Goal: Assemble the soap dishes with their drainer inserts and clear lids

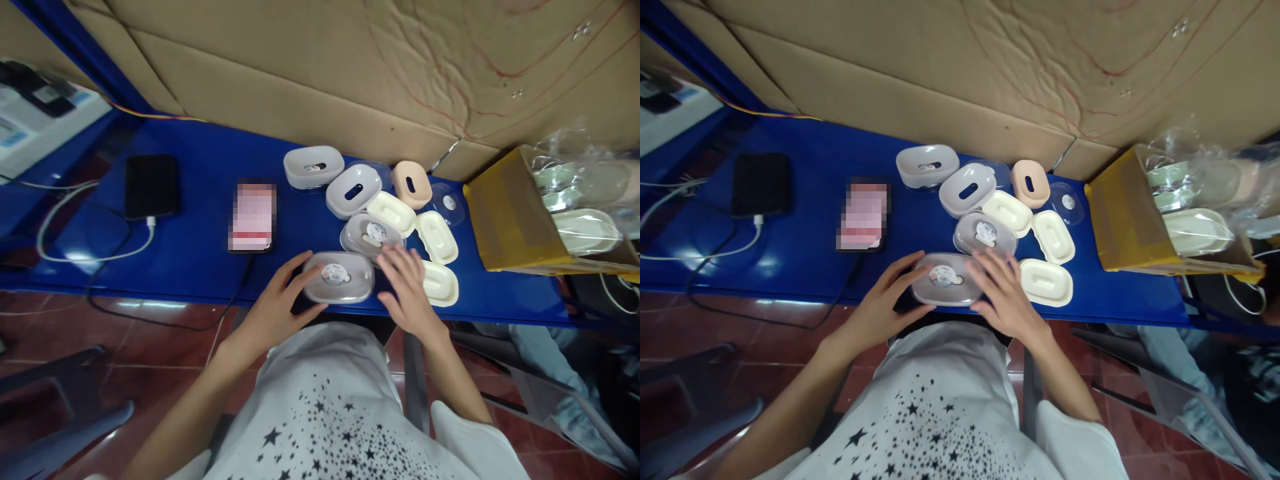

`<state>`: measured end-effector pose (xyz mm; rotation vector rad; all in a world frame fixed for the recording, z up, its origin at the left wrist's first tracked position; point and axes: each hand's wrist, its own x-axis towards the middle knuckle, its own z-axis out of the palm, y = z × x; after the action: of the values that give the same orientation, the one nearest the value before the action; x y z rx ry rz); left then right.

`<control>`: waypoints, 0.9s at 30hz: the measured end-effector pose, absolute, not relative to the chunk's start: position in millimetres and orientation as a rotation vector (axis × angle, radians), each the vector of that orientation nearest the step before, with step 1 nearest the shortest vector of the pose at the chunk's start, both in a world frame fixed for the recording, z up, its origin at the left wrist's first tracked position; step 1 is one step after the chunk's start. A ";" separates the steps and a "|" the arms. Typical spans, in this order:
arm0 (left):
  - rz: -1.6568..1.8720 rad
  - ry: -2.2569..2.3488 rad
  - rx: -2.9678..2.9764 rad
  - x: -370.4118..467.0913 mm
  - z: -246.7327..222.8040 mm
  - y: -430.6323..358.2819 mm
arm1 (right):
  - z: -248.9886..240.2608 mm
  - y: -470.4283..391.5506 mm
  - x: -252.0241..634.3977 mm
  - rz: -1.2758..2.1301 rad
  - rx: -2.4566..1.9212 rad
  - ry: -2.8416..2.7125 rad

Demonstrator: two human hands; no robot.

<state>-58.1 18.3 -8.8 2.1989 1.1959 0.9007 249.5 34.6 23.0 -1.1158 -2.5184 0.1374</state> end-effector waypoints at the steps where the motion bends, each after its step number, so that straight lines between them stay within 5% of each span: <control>1: 0.907 1.257 2.203 -58.9 -7.4 16.4 | 21.9 35.4 258.2 0.077 -1.210 -2.447; 16: 0.808 1.541 2.338 -30.2 12.4 74.1 | -1.0 -18.4 330.8 -0.039 -1.610 -2.167; 23: 0.885 1.714 2.423 -25.6 14.6 69.9 | -5.1 -20.0 274.1 0.092 -1.548 -2.182; 27: 0.941 1.394 2.640 -13.4 12.8 35.6 | -3.2 -9.0 248.1 0.247 -1.379 -2.136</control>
<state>-13.4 35.6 12.8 2.6399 1.3944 0.9410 248.1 -9.0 -3.2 -1.3789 -2.1358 0.2474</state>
